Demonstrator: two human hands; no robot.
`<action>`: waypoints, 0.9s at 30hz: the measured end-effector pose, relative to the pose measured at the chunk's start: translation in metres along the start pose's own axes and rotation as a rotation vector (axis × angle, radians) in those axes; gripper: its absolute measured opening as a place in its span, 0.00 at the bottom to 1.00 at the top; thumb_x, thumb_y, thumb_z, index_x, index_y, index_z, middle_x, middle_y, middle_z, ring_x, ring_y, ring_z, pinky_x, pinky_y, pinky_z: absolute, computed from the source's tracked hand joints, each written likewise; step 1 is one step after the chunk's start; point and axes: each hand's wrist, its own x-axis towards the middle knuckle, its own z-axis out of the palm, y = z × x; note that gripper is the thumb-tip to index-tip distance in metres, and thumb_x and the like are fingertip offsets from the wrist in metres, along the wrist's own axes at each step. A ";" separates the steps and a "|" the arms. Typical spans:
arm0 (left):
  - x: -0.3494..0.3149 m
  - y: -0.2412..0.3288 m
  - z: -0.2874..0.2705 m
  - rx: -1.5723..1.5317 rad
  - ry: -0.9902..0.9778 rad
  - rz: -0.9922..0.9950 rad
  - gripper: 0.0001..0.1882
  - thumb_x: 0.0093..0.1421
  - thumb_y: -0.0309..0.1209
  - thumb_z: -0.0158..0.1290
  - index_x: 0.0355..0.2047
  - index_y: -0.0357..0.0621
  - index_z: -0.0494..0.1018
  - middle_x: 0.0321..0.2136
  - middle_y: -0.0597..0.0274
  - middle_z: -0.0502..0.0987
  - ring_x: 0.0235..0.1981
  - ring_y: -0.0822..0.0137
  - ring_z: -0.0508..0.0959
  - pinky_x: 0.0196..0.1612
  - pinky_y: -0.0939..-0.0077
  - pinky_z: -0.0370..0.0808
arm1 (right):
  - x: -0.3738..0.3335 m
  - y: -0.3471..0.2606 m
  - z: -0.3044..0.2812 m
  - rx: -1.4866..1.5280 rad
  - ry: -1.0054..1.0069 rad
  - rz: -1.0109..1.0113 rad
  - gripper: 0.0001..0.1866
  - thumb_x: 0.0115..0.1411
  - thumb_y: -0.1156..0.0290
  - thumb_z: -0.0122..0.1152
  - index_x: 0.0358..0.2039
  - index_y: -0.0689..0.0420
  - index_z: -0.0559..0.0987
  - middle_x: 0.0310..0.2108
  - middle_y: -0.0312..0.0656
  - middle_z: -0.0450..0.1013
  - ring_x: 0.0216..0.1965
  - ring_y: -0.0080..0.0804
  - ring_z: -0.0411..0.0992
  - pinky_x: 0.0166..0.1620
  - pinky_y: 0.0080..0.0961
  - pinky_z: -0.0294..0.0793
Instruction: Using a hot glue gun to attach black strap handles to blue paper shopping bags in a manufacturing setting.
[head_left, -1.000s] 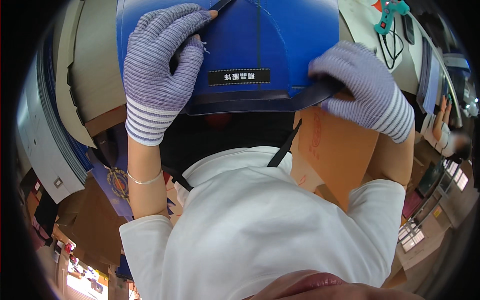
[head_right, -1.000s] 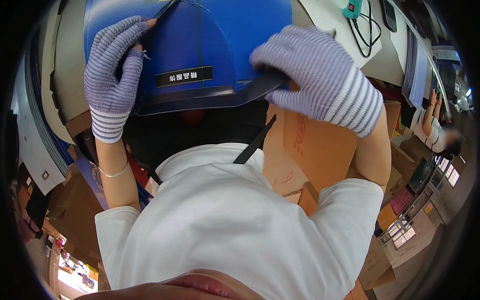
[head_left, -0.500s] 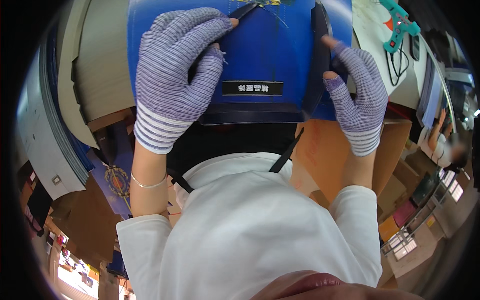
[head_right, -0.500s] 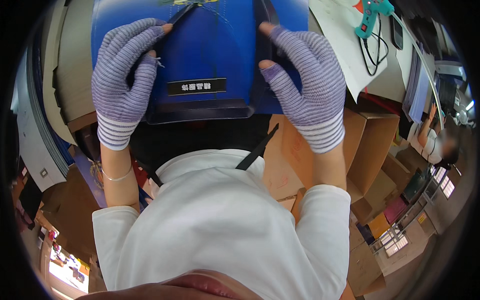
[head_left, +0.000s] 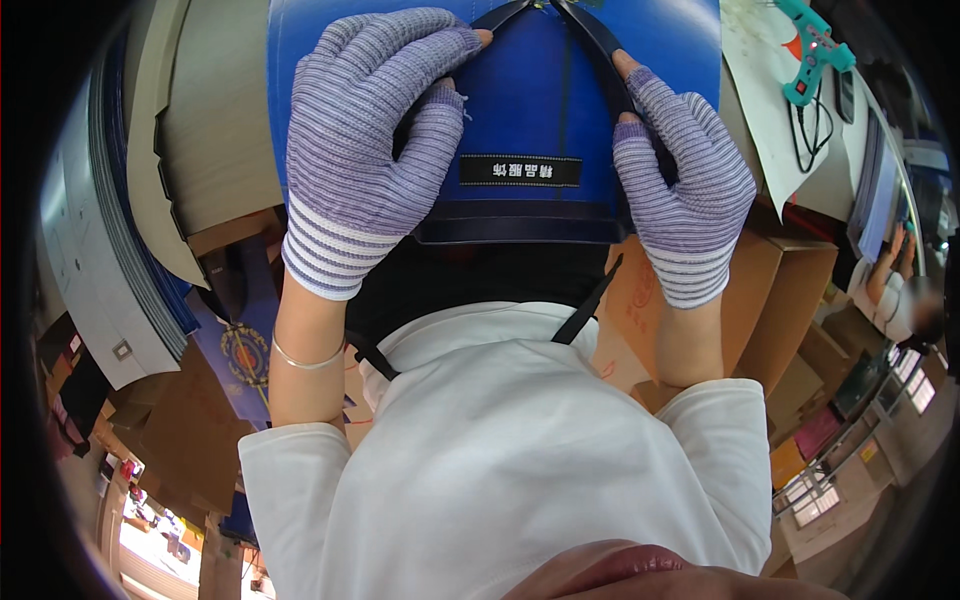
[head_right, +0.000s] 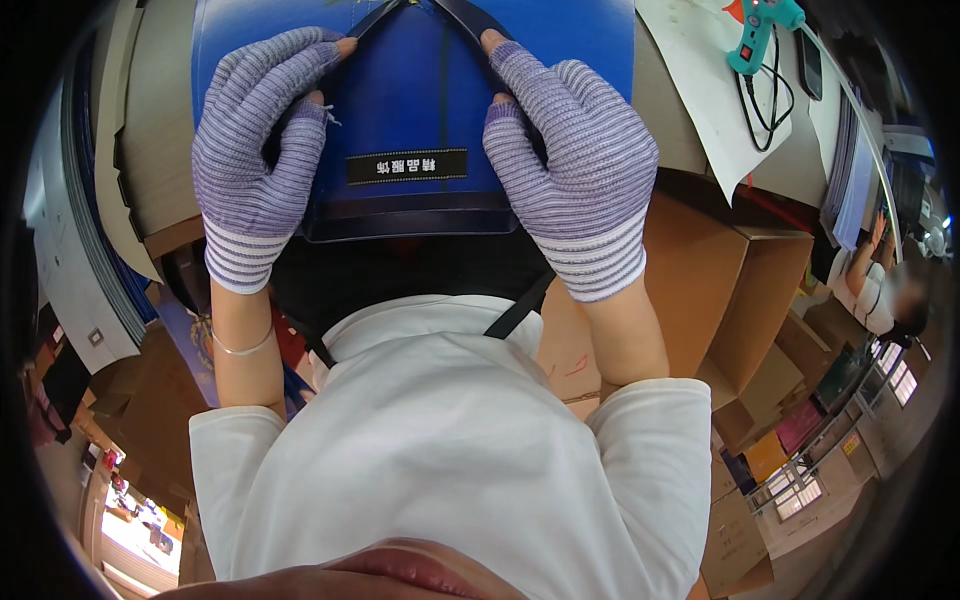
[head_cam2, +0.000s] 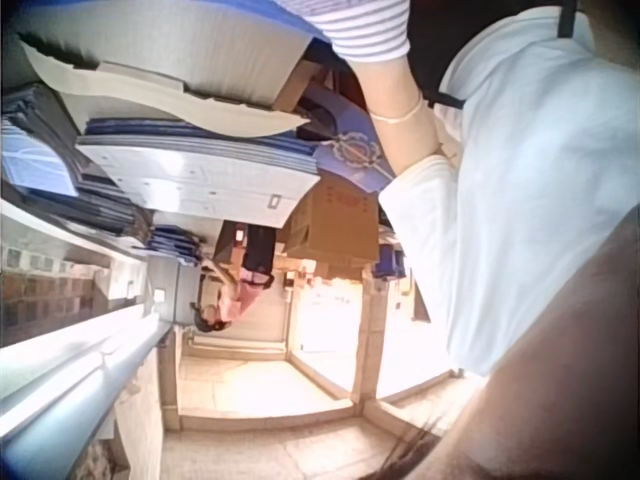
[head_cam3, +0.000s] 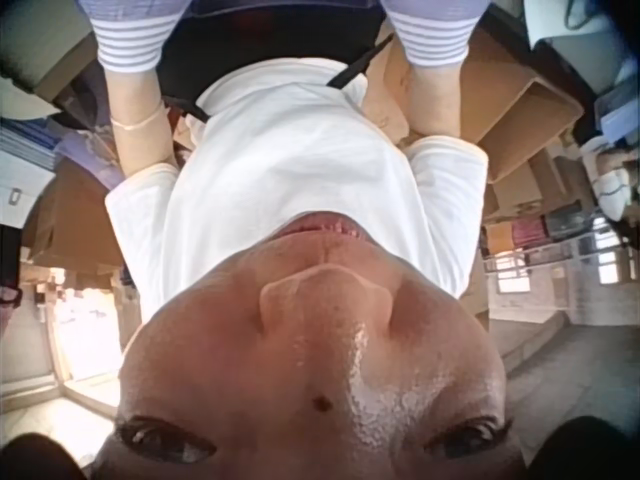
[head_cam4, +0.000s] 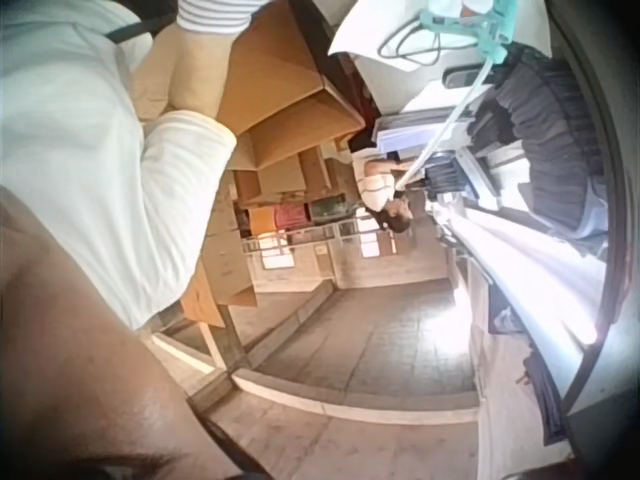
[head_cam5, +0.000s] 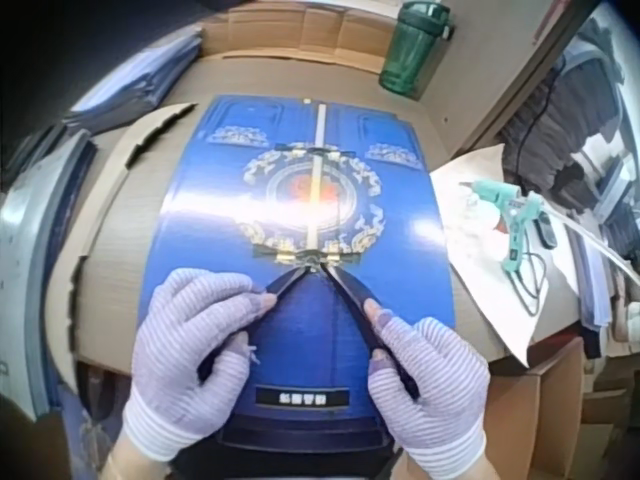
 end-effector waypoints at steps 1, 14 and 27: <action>0.000 0.000 0.000 -0.007 0.003 0.003 0.16 0.57 0.20 0.54 0.46 0.45 0.80 0.45 0.56 0.80 0.49 0.59 0.77 0.55 0.67 0.73 | 0.000 0.000 0.000 0.009 -0.003 -0.010 0.22 0.54 0.82 0.63 0.51 0.54 0.80 0.24 0.35 0.68 0.23 0.21 0.65 0.31 0.18 0.68; 0.000 0.000 0.000 -0.071 0.012 0.008 0.16 0.57 0.18 0.53 0.45 0.44 0.80 0.44 0.55 0.80 0.46 0.60 0.79 0.50 0.71 0.77 | 0.011 0.001 0.000 0.001 -0.092 -0.015 0.20 0.58 0.81 0.60 0.51 0.53 0.80 0.22 0.35 0.66 0.22 0.21 0.65 0.30 0.17 0.67; 0.015 0.018 0.003 0.021 -0.010 -0.146 0.15 0.58 0.21 0.54 0.46 0.43 0.80 0.41 0.53 0.78 0.39 0.63 0.79 0.43 0.75 0.78 | 0.040 -0.001 0.015 -0.012 -0.009 -0.070 0.12 0.56 0.70 0.66 0.42 0.49 0.85 0.23 0.37 0.72 0.24 0.28 0.71 0.30 0.23 0.71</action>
